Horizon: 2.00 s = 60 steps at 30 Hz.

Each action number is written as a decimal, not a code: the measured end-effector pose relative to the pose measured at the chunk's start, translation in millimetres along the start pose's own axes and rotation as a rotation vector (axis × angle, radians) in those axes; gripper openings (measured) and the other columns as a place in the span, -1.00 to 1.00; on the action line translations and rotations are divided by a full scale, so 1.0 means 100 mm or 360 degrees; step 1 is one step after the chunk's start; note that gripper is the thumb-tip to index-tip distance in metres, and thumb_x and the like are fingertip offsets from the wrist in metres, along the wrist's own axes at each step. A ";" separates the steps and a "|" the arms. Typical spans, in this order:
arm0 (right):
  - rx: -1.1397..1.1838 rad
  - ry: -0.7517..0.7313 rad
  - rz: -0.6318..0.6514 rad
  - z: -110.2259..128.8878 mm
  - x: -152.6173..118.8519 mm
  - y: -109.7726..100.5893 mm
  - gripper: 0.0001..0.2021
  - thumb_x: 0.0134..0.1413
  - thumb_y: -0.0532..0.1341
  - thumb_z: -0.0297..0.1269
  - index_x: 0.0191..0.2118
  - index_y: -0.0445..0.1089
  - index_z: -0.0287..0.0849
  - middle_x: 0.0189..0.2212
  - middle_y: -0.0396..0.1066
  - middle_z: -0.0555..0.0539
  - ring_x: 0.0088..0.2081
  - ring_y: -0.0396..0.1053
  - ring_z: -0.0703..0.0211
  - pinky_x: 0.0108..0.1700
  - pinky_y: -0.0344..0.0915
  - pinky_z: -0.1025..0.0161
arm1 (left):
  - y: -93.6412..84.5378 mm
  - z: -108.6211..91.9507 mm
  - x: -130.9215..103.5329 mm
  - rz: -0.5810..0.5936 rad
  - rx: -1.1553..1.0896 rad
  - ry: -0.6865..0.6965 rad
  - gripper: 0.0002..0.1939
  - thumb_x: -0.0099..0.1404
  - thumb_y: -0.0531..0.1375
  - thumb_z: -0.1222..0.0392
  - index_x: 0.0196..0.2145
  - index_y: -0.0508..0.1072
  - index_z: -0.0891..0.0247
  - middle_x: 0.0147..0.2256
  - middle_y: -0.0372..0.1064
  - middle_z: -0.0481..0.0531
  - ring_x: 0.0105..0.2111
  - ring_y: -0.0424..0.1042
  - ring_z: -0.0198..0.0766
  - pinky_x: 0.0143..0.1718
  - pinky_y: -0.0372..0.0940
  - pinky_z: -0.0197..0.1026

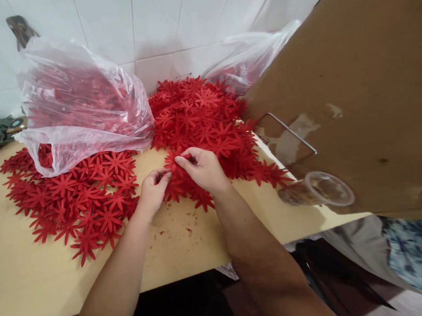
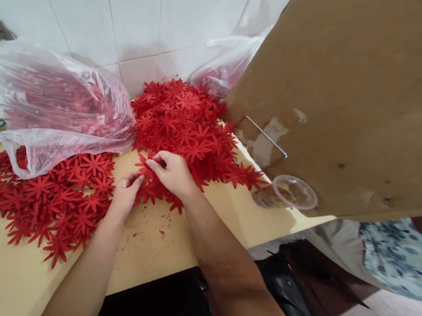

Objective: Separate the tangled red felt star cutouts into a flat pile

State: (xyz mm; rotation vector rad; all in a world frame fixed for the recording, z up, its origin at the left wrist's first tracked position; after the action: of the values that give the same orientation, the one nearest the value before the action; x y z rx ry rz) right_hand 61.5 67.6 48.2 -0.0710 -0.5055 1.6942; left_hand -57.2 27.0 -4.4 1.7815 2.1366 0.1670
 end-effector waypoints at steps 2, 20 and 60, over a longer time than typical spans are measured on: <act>-0.0056 -0.0009 -0.0005 0.01 0.00 0.00 -0.74 -0.03 0.14 -0.14 -0.58 0.24 -0.19 -0.70 0.14 0.08 -0.62 0.05 0.38 -0.58 0.00 0.35 | 0.01 -0.01 -0.01 0.0006 -0.0074 -0.0033 -0.86 -0.06 0.28 0.27 -0.46 0.46 0.30 -0.48 0.39 -0.08 -0.44 0.32 -0.42 -0.23 0.19 -0.30; 0.0124 -0.0118 0.0090 0.02 -0.03 0.22 -0.91 -0.03 0.12 -0.26 -0.42 0.26 -0.17 -0.48 0.33 -0.02 -0.41 0.29 0.25 -0.33 0.23 0.27 | -0.05 -0.14 -0.06 -0.0068 -0.0082 0.0020 -0.78 -0.08 0.30 0.15 -0.47 0.41 0.29 -0.56 0.31 -0.14 -0.53 0.24 -0.48 -0.37 0.14 -0.36; -0.0450 -0.0416 -0.0623 0.10 -0.01 -0.36 -0.67 -0.06 0.18 -0.06 -0.20 0.34 -0.15 -0.12 0.27 -0.20 0.01 0.17 -0.04 0.07 0.07 -0.08 | -0.03 -0.07 -0.04 -0.0208 -0.0110 -0.0084 -0.84 -0.05 0.27 0.19 -0.55 0.37 0.30 -0.62 0.32 -0.13 -0.60 0.24 -0.46 -0.45 0.13 -0.34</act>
State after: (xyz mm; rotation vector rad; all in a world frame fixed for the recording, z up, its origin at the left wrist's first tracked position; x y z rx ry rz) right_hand 91.8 67.6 69.9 0.0446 -0.8929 1.2460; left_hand -62.1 23.6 2.2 1.5849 2.1746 0.1570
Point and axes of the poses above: each hand's wrist, its own x-axis towards the middle knuckle, its own y-axis out of the palm, z = x × y, the point moved 5 cm from there along x, towards the middle knuckle
